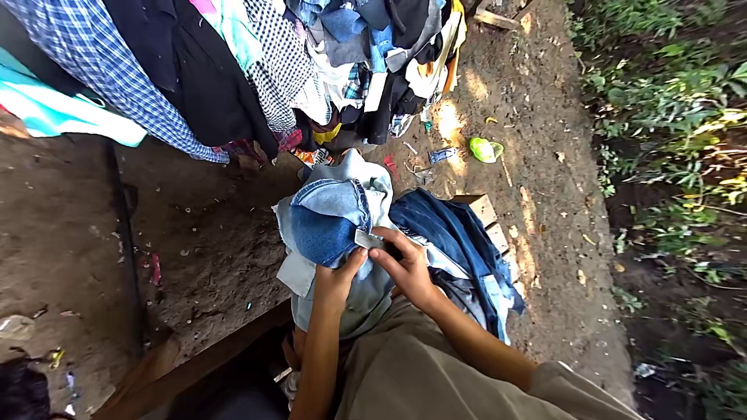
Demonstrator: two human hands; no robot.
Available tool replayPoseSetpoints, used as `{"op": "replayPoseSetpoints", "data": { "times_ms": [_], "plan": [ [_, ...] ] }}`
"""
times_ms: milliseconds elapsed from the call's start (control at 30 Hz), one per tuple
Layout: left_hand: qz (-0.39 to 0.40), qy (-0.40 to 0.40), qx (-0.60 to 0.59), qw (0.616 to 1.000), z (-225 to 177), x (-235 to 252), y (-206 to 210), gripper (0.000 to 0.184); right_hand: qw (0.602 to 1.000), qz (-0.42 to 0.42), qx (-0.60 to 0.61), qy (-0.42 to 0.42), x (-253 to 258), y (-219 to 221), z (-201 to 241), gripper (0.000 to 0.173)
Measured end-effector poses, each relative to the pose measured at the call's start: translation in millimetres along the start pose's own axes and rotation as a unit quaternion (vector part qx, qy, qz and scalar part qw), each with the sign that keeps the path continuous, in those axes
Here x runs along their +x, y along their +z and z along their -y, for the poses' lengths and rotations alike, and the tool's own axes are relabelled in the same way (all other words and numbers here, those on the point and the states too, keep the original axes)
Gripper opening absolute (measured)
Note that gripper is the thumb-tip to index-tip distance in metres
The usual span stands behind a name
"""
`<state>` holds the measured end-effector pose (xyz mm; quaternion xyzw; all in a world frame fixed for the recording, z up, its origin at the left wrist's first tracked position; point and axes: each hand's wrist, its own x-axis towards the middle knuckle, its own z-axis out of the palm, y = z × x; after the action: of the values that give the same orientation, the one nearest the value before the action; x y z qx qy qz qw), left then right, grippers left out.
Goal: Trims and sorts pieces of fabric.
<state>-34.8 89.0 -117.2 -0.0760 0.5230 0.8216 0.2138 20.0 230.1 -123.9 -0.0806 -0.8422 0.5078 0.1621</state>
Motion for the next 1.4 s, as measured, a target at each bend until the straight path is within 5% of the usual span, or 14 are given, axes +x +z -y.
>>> {"op": "replayPoseSetpoints", "data": {
  "times_ms": [100, 233, 333, 433, 567, 667, 767, 967, 1167, 1400],
  "plan": [
    [-0.001, 0.006, 0.005, 1.000, 2.8, 1.0, 0.3, 0.035, 0.981, 0.003, 0.160, 0.107, 7.0, 3.9, 13.9, 0.026],
    [0.003, 0.004, 0.000, 1.000, 2.4, 2.6, -3.1, 0.033, 0.864, 0.095, 0.366, 0.333, 26.2, -14.3, 27.9, 0.019],
    [-0.008, -0.008, -0.003, 1.000, 0.2, 2.1, -3.8, 0.034, 0.817, 0.170, 0.398, 0.381, 34.4, -30.4, 25.9, 0.018],
    [-0.009, -0.022, 0.000, 1.000, -1.8, 2.0, -4.2, 0.034, 0.878, 0.172, 0.317, 0.315, 31.6, -35.7, 28.5, 0.026],
    [-0.009, -0.021, -0.003, 1.000, -1.5, 3.1, -3.3, 0.034, 0.978, 0.158, 0.064, 0.124, 18.0, -31.7, 21.7, 0.047],
    [-0.017, -0.018, -0.005, 1.000, -1.3, 1.6, -2.1, 0.034, 0.990, 0.109, -0.082, 0.029, 8.8, -21.1, 8.7, 0.047],
    [-0.015, -0.018, -0.002, 1.000, -1.7, 0.9, -2.7, 0.035, 0.995, 0.044, -0.091, -0.020, 6.6, -9.9, -2.0, 0.040],
    [-0.022, -0.001, 0.010, 1.000, -0.6, 2.4, 2.4, 0.040, 0.985, 0.003, 0.154, 0.078, 10.7, 5.1, 1.9, 0.029],
    [-0.032, -0.008, 0.014, 0.999, 0.3, 2.3, -0.5, 0.032, 0.853, 0.111, 0.365, 0.356, 31.9, -21.2, 16.2, 0.028],
    [-0.042, 0.027, 0.050, 0.998, 1.7, 1.3, 7.7, 0.039, 0.958, 0.139, 0.173, 0.180, 21.5, -41.0, 18.0, 0.048]
  ]
}}
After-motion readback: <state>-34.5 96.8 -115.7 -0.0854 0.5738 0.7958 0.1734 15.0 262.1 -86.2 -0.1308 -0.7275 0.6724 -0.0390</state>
